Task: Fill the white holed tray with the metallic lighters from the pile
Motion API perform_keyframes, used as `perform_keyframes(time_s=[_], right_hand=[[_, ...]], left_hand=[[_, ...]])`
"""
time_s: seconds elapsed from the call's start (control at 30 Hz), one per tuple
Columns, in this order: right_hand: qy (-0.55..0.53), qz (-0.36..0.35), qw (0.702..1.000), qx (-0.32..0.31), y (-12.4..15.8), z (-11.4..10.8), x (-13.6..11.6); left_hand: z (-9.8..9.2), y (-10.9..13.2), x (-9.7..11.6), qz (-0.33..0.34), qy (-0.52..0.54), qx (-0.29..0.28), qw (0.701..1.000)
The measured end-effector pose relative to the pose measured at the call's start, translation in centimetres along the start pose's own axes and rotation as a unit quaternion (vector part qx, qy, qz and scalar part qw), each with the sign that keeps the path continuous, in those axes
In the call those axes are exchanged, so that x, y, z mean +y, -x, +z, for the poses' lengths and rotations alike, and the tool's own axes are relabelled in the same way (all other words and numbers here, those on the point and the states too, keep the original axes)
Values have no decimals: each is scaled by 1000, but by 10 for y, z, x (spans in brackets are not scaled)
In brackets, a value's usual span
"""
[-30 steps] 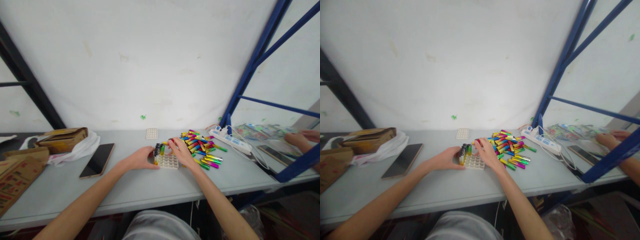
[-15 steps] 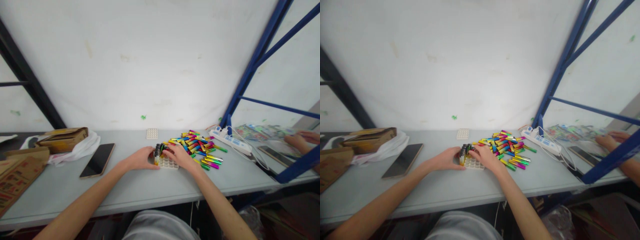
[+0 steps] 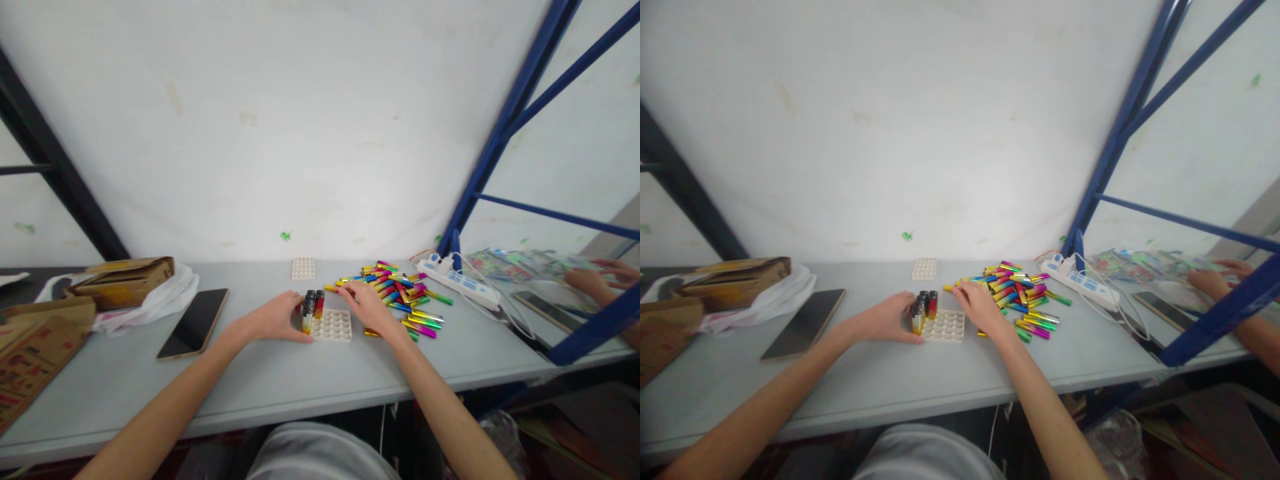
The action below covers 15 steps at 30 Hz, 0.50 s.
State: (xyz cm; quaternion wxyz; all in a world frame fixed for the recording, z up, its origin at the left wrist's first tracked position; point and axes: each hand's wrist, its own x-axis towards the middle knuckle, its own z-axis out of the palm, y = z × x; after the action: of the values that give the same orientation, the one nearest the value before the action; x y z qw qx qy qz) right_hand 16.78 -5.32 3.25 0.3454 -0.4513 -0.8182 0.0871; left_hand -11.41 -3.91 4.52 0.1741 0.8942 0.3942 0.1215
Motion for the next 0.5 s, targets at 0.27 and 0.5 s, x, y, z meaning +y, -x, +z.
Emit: perform_keyframes(time_s=[0.27, 0.5], right_hand=[[202, 17, 974, -104, -44, 5, 4], [283, 58, 942, -172, -51, 5, -6]], left_hand=[[-10, 7, -7, -29, 21, -16, 999], [-9, 7, -4, -31, 41, -14, 999]])
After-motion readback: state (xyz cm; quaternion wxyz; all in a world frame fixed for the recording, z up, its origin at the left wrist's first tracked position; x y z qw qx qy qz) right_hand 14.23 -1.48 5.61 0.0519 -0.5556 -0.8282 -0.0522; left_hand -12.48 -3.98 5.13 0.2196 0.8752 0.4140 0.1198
